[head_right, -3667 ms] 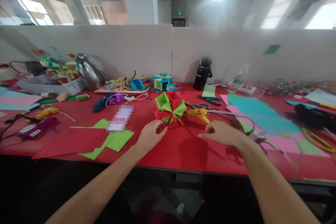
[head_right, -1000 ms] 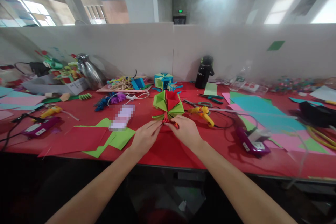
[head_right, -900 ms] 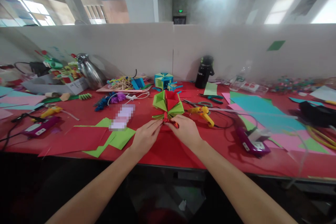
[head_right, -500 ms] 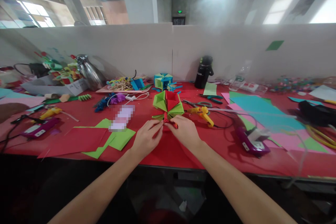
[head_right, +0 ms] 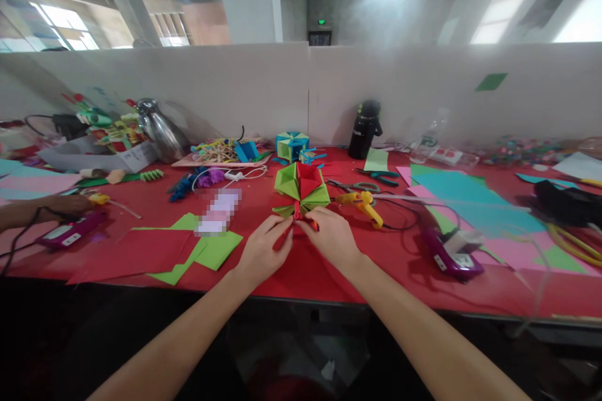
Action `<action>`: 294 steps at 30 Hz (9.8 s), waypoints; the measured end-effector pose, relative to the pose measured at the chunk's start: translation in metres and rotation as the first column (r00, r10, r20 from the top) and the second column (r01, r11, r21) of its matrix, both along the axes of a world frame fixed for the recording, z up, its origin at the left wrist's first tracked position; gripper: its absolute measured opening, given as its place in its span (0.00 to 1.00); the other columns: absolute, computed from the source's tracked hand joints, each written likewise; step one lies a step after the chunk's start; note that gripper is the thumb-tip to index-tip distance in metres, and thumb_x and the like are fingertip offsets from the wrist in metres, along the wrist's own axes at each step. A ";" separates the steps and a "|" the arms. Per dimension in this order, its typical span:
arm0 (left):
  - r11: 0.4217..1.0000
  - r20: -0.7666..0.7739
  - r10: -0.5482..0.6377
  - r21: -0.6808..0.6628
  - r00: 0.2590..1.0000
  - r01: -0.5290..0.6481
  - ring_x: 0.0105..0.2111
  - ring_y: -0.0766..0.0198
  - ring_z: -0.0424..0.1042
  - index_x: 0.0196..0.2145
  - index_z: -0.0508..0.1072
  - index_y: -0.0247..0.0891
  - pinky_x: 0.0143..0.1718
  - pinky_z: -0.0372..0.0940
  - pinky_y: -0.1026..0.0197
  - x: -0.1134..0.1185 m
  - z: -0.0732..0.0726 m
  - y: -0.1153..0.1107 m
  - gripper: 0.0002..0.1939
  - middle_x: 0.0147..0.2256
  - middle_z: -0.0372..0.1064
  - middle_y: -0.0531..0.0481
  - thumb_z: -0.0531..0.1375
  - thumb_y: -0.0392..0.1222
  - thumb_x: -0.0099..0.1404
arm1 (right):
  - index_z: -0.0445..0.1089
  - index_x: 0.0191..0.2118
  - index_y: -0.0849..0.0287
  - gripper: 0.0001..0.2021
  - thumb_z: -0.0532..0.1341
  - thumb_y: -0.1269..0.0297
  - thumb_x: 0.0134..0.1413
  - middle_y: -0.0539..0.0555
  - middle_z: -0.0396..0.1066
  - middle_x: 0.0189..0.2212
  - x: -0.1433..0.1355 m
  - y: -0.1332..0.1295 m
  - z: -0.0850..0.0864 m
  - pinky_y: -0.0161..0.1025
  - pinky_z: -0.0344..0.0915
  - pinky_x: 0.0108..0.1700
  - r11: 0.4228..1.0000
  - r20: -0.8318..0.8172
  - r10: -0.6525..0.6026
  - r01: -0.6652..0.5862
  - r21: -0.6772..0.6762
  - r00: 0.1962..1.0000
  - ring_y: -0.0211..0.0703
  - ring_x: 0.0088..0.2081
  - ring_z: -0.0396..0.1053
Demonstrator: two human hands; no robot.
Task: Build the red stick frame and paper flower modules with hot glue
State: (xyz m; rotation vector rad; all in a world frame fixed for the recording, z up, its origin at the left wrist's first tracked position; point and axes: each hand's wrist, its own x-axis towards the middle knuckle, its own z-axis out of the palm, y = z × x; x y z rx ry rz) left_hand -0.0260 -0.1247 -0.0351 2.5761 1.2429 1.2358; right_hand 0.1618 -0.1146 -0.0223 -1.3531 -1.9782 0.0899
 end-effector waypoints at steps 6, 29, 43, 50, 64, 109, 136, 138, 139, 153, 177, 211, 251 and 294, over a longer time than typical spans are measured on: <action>0.994 -0.011 -0.016 -0.106 1.000 0.015 0.45 0.58 0.72 0.59 0.67 0.38 0.46 0.71 0.57 0.001 -0.001 -0.006 0.22 0.46 0.69 0.42 0.54 0.36 0.68 | 0.74 0.36 0.56 0.11 0.60 0.56 0.62 0.53 0.74 0.32 -0.001 -0.006 0.003 0.37 0.63 0.35 1.000 0.020 -0.008 0.008 -0.030 1.000 0.44 0.33 0.71; 0.232 0.777 0.124 -0.628 0.618 0.743 0.17 0.75 0.54 0.70 0.45 0.39 0.19 0.46 0.68 0.012 0.017 -0.018 0.48 0.25 0.68 0.55 0.65 0.40 0.58 | 0.71 0.50 0.55 0.15 0.59 0.57 0.61 0.58 0.71 0.48 0.001 -0.011 -0.005 0.44 0.68 0.49 0.995 -0.167 0.000 -0.016 -0.097 0.986 0.51 0.47 0.71; 0.161 0.817 0.113 -0.577 0.566 0.801 0.17 0.74 0.54 0.71 0.39 0.37 0.19 0.44 0.66 0.016 0.022 -0.010 0.47 0.27 0.70 0.52 0.62 0.41 0.62 | 0.72 0.48 0.56 0.14 0.60 0.57 0.59 0.58 0.71 0.47 -0.005 -0.001 -0.013 0.46 0.68 0.49 0.992 -0.290 -0.052 0.017 -0.122 0.955 0.52 0.47 0.70; 0.188 0.804 0.036 -0.589 0.594 0.786 0.17 0.74 0.54 0.67 0.53 0.35 0.19 0.43 0.65 0.010 0.032 -0.010 0.39 0.29 0.72 0.49 0.62 0.42 0.62 | 0.74 0.45 0.60 0.13 0.61 0.66 0.54 0.58 0.74 0.43 0.004 0.009 -0.011 0.45 0.68 0.49 0.999 -0.365 0.000 -0.018 -0.047 0.931 0.50 0.44 0.72; 0.934 0.325 0.054 -0.350 0.944 0.068 0.49 0.56 0.72 0.50 0.74 0.38 0.51 0.66 0.53 -0.070 0.039 0.052 0.20 0.50 0.73 0.43 0.64 0.42 0.59 | 0.72 0.47 0.61 0.20 0.65 0.56 0.50 0.58 0.77 0.39 0.046 0.038 -0.020 0.48 0.72 0.44 0.938 -0.512 0.036 -0.206 -0.279 0.858 0.51 0.39 0.75; 0.893 0.309 0.164 -0.449 0.937 -0.008 0.45 0.51 0.77 0.45 0.79 0.38 0.47 0.70 0.53 -0.057 0.017 0.060 0.16 0.44 0.79 0.46 0.59 0.47 0.65 | 0.75 0.49 0.63 0.22 0.66 0.57 0.49 0.58 0.79 0.37 0.047 0.041 -0.022 0.48 0.74 0.42 0.930 -0.527 -0.022 -0.177 -0.323 0.850 0.51 0.37 0.77; 0.927 0.180 0.183 -0.358 0.966 -0.109 0.49 0.49 0.75 0.50 0.77 0.34 0.51 0.69 0.50 -0.055 0.010 0.058 0.17 0.48 0.76 0.40 0.56 0.43 0.68 | 0.75 0.50 0.64 0.23 0.64 0.56 0.51 0.57 0.79 0.37 0.046 0.040 -0.024 0.49 0.73 0.42 0.934 -0.488 -0.012 -0.165 -0.318 0.873 0.52 0.38 0.76; 0.925 0.180 0.186 -0.364 0.966 -0.111 0.49 0.49 0.75 0.50 0.77 0.33 0.50 0.70 0.50 -0.055 0.011 0.058 0.17 0.48 0.76 0.40 0.56 0.42 0.68 | 0.74 0.51 0.64 0.23 0.63 0.56 0.52 0.58 0.79 0.38 0.047 0.040 -0.025 0.49 0.73 0.43 0.938 -0.478 -0.006 -0.160 -0.307 0.878 0.52 0.38 0.76; 0.923 0.181 0.187 -0.370 0.966 -0.109 0.49 0.49 0.75 0.50 0.77 0.33 0.50 0.70 0.51 -0.055 0.011 0.057 0.17 0.48 0.76 0.40 0.56 0.42 0.68 | 0.74 0.51 0.64 0.23 0.63 0.56 0.52 0.58 0.79 0.39 0.047 0.040 -0.025 0.49 0.73 0.43 0.941 -0.471 -0.005 -0.155 -0.300 0.882 0.52 0.38 0.76; 0.932 0.185 0.202 -0.337 0.962 -0.131 0.48 0.51 0.76 0.49 0.77 0.33 0.49 0.71 0.53 -0.055 0.007 0.061 0.17 0.48 0.76 0.40 0.57 0.41 0.67 | 0.76 0.48 0.62 0.21 0.66 0.56 0.50 0.58 0.79 0.41 0.048 0.040 -0.014 0.48 0.73 0.45 0.906 -0.521 0.036 -0.249 -0.343 0.853 0.52 0.40 0.76; 0.920 0.287 0.201 -0.384 0.937 -0.079 0.47 0.53 0.76 0.48 0.77 0.36 0.50 0.69 0.53 -0.056 0.004 0.066 0.15 0.47 0.77 0.43 0.57 0.42 0.67 | 0.70 0.44 0.59 0.18 0.67 0.59 0.47 0.59 0.75 0.45 0.046 0.039 -0.004 0.46 0.71 0.48 0.893 -0.555 0.019 -0.264 -0.364 0.831 0.48 0.43 0.75; 0.926 0.362 0.164 -0.378 0.918 -0.017 0.46 0.52 0.77 0.46 0.78 0.34 0.51 0.70 0.51 -0.054 0.003 0.065 0.15 0.47 0.77 0.41 0.59 0.42 0.65 | 0.74 0.41 0.60 0.18 0.64 0.51 0.51 0.55 0.77 0.35 0.042 0.031 0.012 0.40 0.69 0.37 0.895 -0.509 0.056 -0.269 -0.356 0.859 0.44 0.34 0.73; 0.931 0.345 0.176 -0.363 0.922 -0.042 0.46 0.52 0.77 0.45 0.79 0.34 0.51 0.70 0.51 -0.053 0.004 0.065 0.14 0.45 0.78 0.41 0.59 0.41 0.65 | 0.72 0.37 0.59 0.17 0.63 0.48 0.51 0.53 0.74 0.32 0.047 0.041 0.006 0.40 0.67 0.34 0.896 -0.426 0.100 -0.268 -0.355 0.899 0.45 0.33 0.70; 0.911 0.274 0.231 -0.397 0.933 -0.109 0.41 0.56 0.78 0.43 0.76 0.35 0.45 0.70 0.55 -0.052 0.012 0.062 0.11 0.41 0.78 0.42 0.59 0.37 0.64 | 0.74 0.45 0.58 0.17 0.64 0.55 0.52 0.58 0.77 0.45 0.043 0.037 0.008 0.47 0.70 0.49 0.944 -0.370 0.042 -0.158 -0.288 0.928 0.51 0.45 0.74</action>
